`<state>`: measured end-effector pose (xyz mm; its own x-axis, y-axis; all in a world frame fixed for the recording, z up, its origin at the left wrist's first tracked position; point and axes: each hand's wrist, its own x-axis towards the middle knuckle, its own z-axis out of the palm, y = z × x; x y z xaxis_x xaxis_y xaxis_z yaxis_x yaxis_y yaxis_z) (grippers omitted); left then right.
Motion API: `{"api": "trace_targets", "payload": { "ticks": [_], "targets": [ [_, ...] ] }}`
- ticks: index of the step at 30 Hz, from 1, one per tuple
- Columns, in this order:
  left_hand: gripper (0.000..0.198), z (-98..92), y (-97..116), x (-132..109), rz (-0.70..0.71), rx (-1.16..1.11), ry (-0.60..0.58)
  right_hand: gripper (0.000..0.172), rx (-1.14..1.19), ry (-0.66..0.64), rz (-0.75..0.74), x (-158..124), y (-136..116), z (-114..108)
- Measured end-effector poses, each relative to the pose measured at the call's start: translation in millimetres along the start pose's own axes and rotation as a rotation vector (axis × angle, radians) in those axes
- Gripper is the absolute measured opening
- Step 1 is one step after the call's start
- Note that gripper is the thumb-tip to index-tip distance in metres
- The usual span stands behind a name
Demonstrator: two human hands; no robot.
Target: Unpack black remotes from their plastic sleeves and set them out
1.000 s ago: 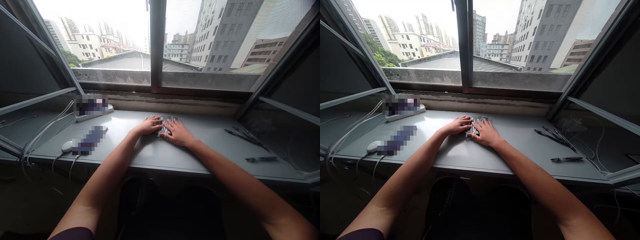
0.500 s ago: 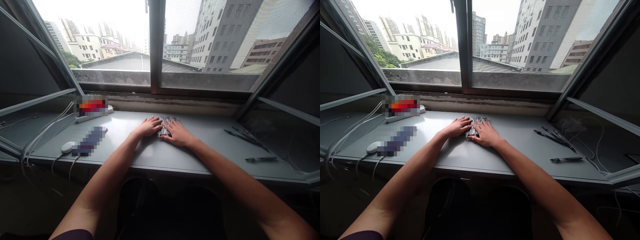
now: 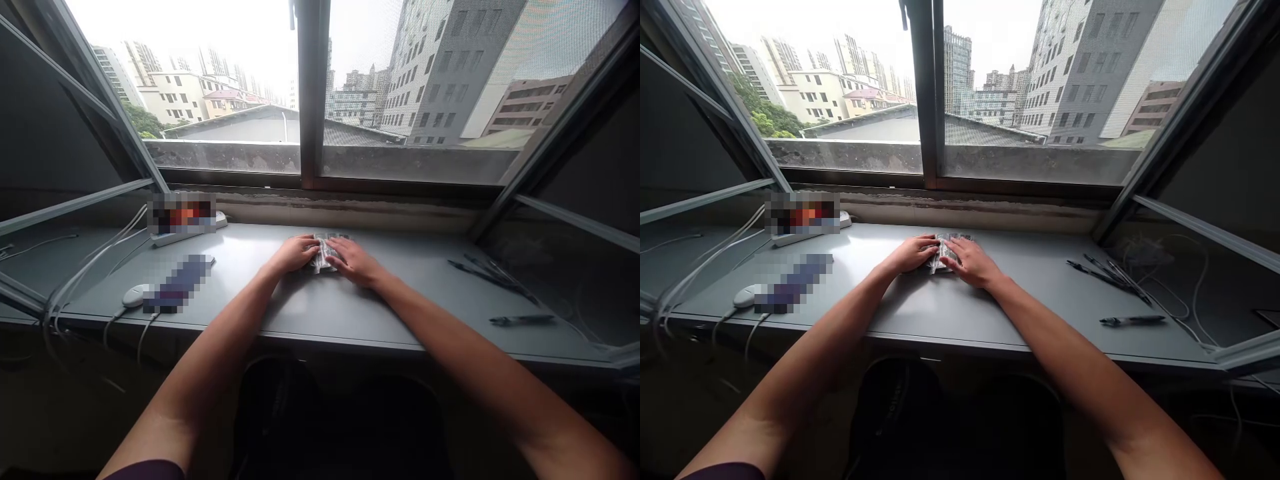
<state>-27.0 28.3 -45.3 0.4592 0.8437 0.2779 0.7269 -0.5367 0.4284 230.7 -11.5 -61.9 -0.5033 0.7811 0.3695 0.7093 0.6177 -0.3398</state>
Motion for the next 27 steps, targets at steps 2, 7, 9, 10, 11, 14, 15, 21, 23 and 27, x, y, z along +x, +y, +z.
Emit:
{"api": "trace_targets", "payload": {
  "ticks": [2, 7, 9, 10, 11, 14, 15, 21, 23, 27],
  "targets": [
    [0.045, -0.8, 1, 0, -0.003, -0.037, 0.07, 0.072, 0.081, 0.108, 0.002, 2, 6, -3],
    [0.039, -5.0, 2, 0, -0.069, -0.065, 0.267, 0.059, 0.09, 0.203, 0.217, 2, 26, -7],
    [0.039, -7.1, 2, 0, -0.08, -0.065, 0.324, 0.065, 0.088, 0.121, 0.284, 0, 34, -5],
    [0.039, -8.0, 2, 0, -0.081, -0.067, 0.341, 0.067, 0.092, 0.086, 0.295, 0, 37, -3],
    [0.038, -8.8, 2, 0, -0.08, -0.071, 0.348, 0.069, 0.096, 0.057, 0.295, -1, 39, -1],
    [0.037, -9.8, 3, 0, -0.085, -0.091, 0.347, 0.073, 0.104, 0.02, 0.303, 0, 40, 2],
    [0.037, -9.9, 4, 0, -0.085, -0.098, 0.346, 0.074, 0.105, 0.018, 0.313, 1, 39, 2],
    [0.038, -10.1, 6, -2, -0.069, -0.126, 0.372, 0.077, 0.099, 0.042, 0.404, 1, 29, -12],
    [0.039, -10.5, 6, -2, -0.071, -0.122, 0.375, 0.078, 0.074, 0.08, 0.454, 0, 28, -17],
    [0.039, -11.4, 6, -2, -0.066, -0.126, 0.377, 0.075, 0.016, 0.114, 0.546, -4, 32, -20]
  ]
}}
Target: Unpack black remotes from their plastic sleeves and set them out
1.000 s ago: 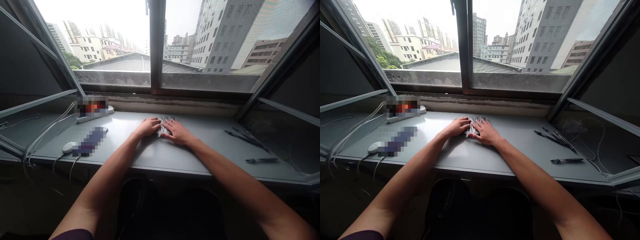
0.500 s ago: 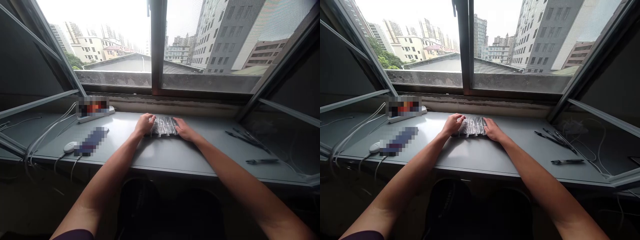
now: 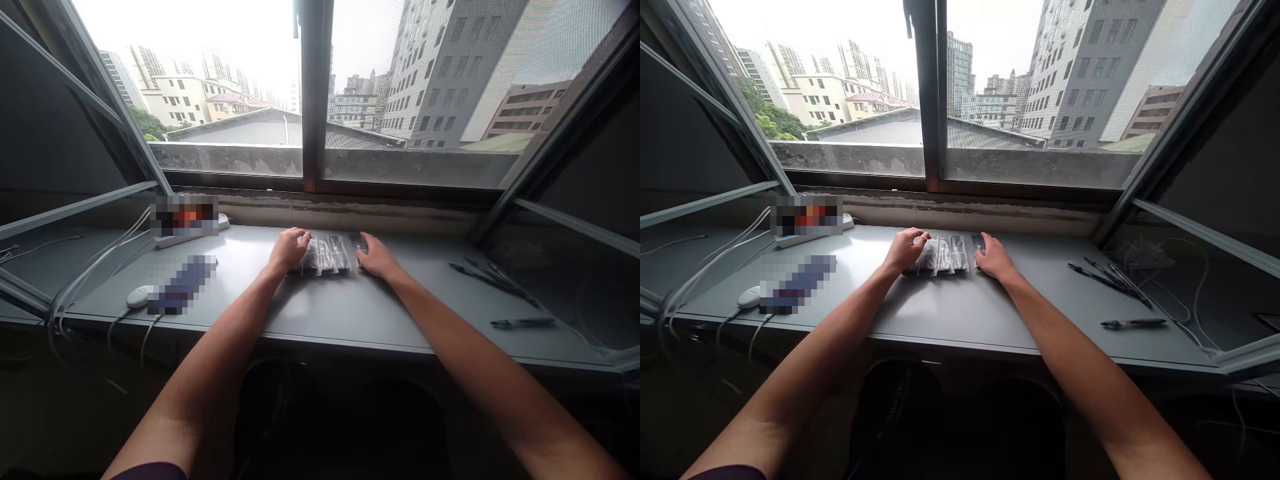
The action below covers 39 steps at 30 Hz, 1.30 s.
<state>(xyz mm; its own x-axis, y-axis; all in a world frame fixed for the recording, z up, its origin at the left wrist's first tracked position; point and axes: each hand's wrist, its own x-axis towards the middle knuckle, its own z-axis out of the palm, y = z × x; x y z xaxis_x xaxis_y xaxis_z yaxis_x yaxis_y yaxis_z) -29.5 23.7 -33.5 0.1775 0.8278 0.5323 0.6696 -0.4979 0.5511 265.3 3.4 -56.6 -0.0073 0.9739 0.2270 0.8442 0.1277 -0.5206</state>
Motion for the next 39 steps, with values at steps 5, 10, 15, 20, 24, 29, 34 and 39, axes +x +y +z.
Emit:
{"api": "trace_targets", "payload": {
  "ticks": [5, 10, 15, 20, 24, 29, 34, 39],
  "targets": [
    [0.039, -1.4, 2, -1, -0.016, 0.007, -0.011, 0.082, -0.06, 0.044, 0.057, 4, 4, 0],
    [0.039, -1.6, 3, -1, -0.005, 0.009, -0.007, 0.078, -0.06, 0.075, 0.139, 5, 5, -7],
    [0.039, -3.7, 6, -1, -0.015, 0.01, 0.003, 0.058, 0.099, 0.1, 0.213, 1, 1, -14],
    [0.037, -4.5, 9, -1, -0.016, -0.04, 0.021, 0.031, 0.446, 0.065, 0.175, -1, -23, -23],
    [0.05, -1.9, 12, -1, -0.036, -0.191, -0.025, 0.023, 0.95, -0.243, 0.124, -5, -59, -37],
    [0.065, 1.1, 10, 2, -0.116, -0.597, -0.063, 0.018, 1.091, -0.526, 0.093, -9, -101, -28],
    [0.045, -2.6, 2, 7, -0.266, -0.809, 0.027, 0.026, 1.181, -0.652, 0.127, -12, -115, -15],
    [0.041, -9.9, -5, 9, -0.378, -0.891, 0.22, 0.019, 1.199, -0.811, 0.106, -9, -120, -24]
  ]
}}
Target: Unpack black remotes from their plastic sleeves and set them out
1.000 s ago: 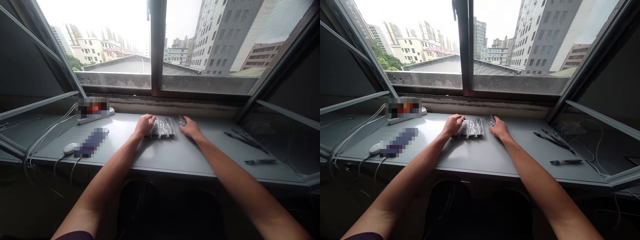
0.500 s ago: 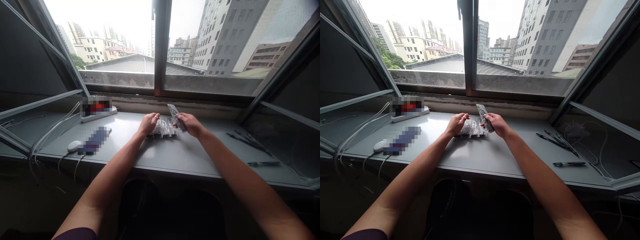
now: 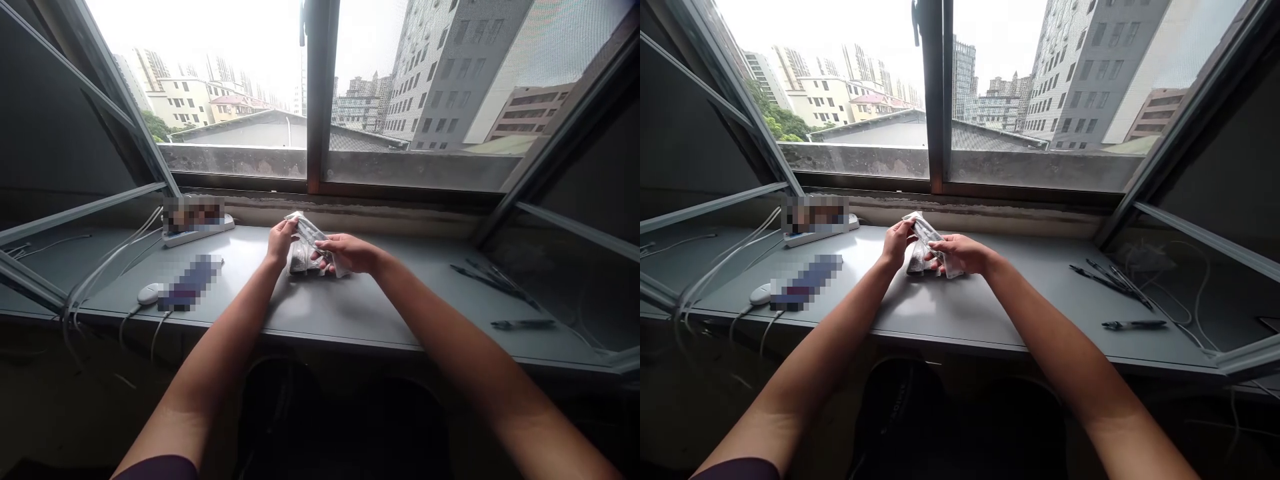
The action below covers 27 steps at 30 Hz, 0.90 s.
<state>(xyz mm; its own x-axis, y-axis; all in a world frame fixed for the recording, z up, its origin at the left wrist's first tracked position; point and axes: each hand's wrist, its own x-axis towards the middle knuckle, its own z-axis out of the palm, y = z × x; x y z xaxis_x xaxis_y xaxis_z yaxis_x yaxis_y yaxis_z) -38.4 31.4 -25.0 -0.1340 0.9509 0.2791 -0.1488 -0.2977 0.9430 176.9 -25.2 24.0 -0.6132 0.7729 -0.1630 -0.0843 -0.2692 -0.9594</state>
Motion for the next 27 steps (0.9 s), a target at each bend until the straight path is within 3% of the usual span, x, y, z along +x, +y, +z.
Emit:
{"api": "trace_targets", "payload": {
  "ticks": [6, 11, 14, 18, 22, 27],
  "targets": [
    [0.055, -8.6, 2, 5, -0.106, -0.077, 0.062, 0.015, 0.0, -0.023, -0.019, 7, 10, 11],
    [0.04, -11.6, 3, 7, -0.284, -0.137, -0.018, 0.013, 0.037, -0.041, 0.001, 0, 34, 5],
    [0.037, -12.1, 4, 5, -0.28, -0.155, -0.09, 0.016, 0.082, -0.007, -0.01, -4, 38, 1],
    [0.035, -12.1, 6, 3, -0.235, -0.184, -0.056, 0.009, 0.082, 0.025, 0.017, -3, 36, 5],
    [0.044, -11.3, 9, 3, -0.312, -0.234, -0.107, 0.008, 0.111, 0.015, -0.033, 1, 38, 14],
    [0.034, -9.9, 9, 3, -0.354, -0.237, -0.131, 0.012, 0.151, -0.001, -0.041, 1, 42, 17]
  ]
}}
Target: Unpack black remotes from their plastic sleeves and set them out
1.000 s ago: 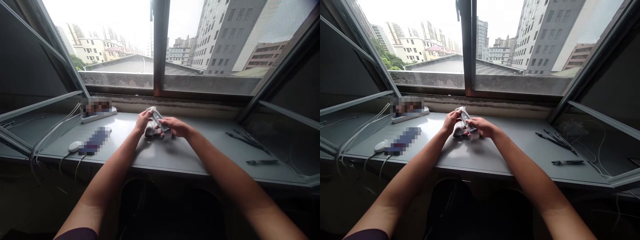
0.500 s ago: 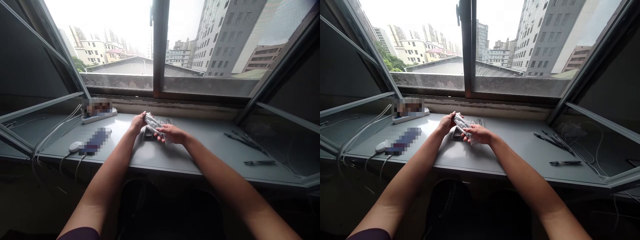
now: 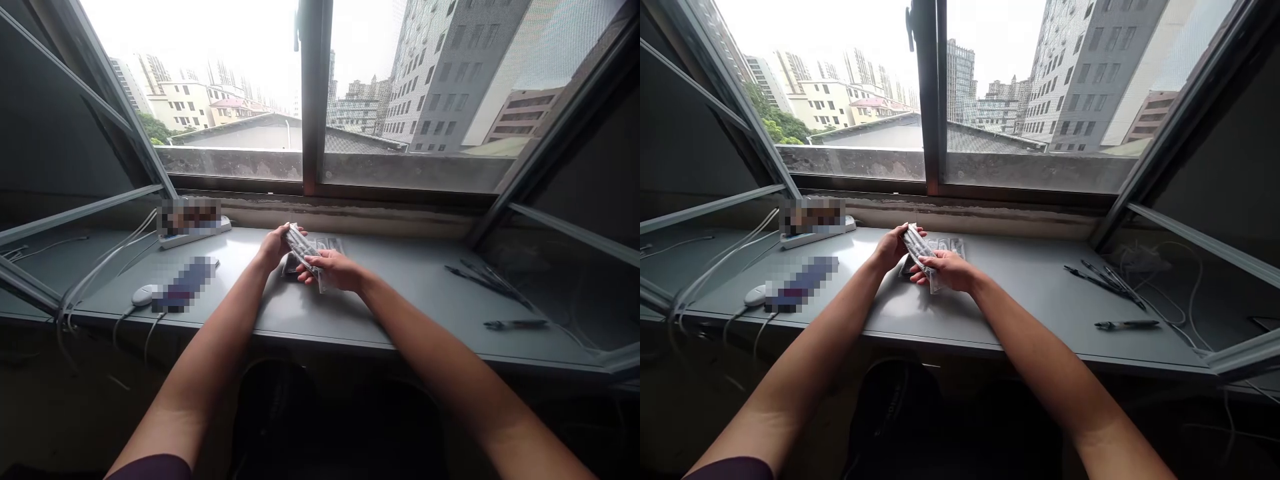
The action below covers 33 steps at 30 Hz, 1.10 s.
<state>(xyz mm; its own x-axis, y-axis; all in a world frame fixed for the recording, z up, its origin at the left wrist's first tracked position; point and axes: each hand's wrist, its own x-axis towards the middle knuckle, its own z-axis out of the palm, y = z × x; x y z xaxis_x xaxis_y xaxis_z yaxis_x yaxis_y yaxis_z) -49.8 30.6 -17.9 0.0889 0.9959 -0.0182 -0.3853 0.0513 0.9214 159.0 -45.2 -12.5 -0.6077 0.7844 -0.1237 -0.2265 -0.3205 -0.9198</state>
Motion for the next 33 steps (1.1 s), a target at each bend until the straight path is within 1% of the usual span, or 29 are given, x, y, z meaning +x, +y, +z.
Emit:
{"api": "trace_targets", "payload": {
  "ticks": [4, 9, 11, 13, 16, 19, 21, 23, 25, 28, 30, 33],
  "targets": [
    [0.033, -2.2, -3.7, 1.9, 0.039, 0.027, 0.003, 0.011, -0.009, -0.014, 0.051, -2.7, -2.1, 1.5],
    [0.051, -0.9, -4.4, 0.4, 0.046, 0.09, -0.048, 0.002, 0.015, -0.007, 0.001, -3.9, -3.4, 3.7],
    [0.048, 0.7, -3.9, -0.6, 0.052, 0.107, -0.071, 0.002, 0.018, 0.003, -0.012, -4.0, -3.4, 4.4],
    [0.041, 1.8, -3.4, -1.4, 0.075, 0.111, -0.077, 0.007, 0.01, 0.008, -0.002, -4.3, -3.7, 5.0],
    [0.039, 1.6, -3.3, -2.4, 0.117, 0.126, -0.056, 0.01, -0.015, 0.004, 0.028, -4.8, -4.1, 5.3],
    [0.047, 0.0, -3.8, -3.4, 0.132, 0.156, -0.052, 0.006, -0.027, 0.001, 0.044, -4.6, -4.1, 4.3],
    [0.056, -0.8, -4.4, -3.5, 0.105, 0.183, -0.084, 0.007, -0.028, -0.005, 0.033, -4.5, -4.0, 3.1],
    [0.061, -1.1, -5.3, -3.0, 0.076, 0.208, -0.128, 0.007, -0.025, -0.008, 0.013, -4.8, -4.1, 2.2],
    [0.055, -0.9, -6.2, -2.0, 0.08, 0.206, -0.15, 0.006, -0.021, -0.005, 0.005, -5.1, -4.2, 1.9],
    [0.045, -0.1, -6.6, -0.9, 0.118, 0.159, -0.14, 0.008, -0.015, 0.008, 0.016, -4.3, -3.7, 1.8],
    [0.044, 0.6, -6.0, -1.6, 0.144, 0.146, -0.125, 0.01, -0.009, 0.018, 0.022, -2.7, -2.7, 1.0],
    [0.05, 2.2, -4.4, -4.7, 0.152, 0.141, -0.12, 0.014, -0.005, 0.015, 0.009, -0.4, -1.0, -1.3]
  ]
}}
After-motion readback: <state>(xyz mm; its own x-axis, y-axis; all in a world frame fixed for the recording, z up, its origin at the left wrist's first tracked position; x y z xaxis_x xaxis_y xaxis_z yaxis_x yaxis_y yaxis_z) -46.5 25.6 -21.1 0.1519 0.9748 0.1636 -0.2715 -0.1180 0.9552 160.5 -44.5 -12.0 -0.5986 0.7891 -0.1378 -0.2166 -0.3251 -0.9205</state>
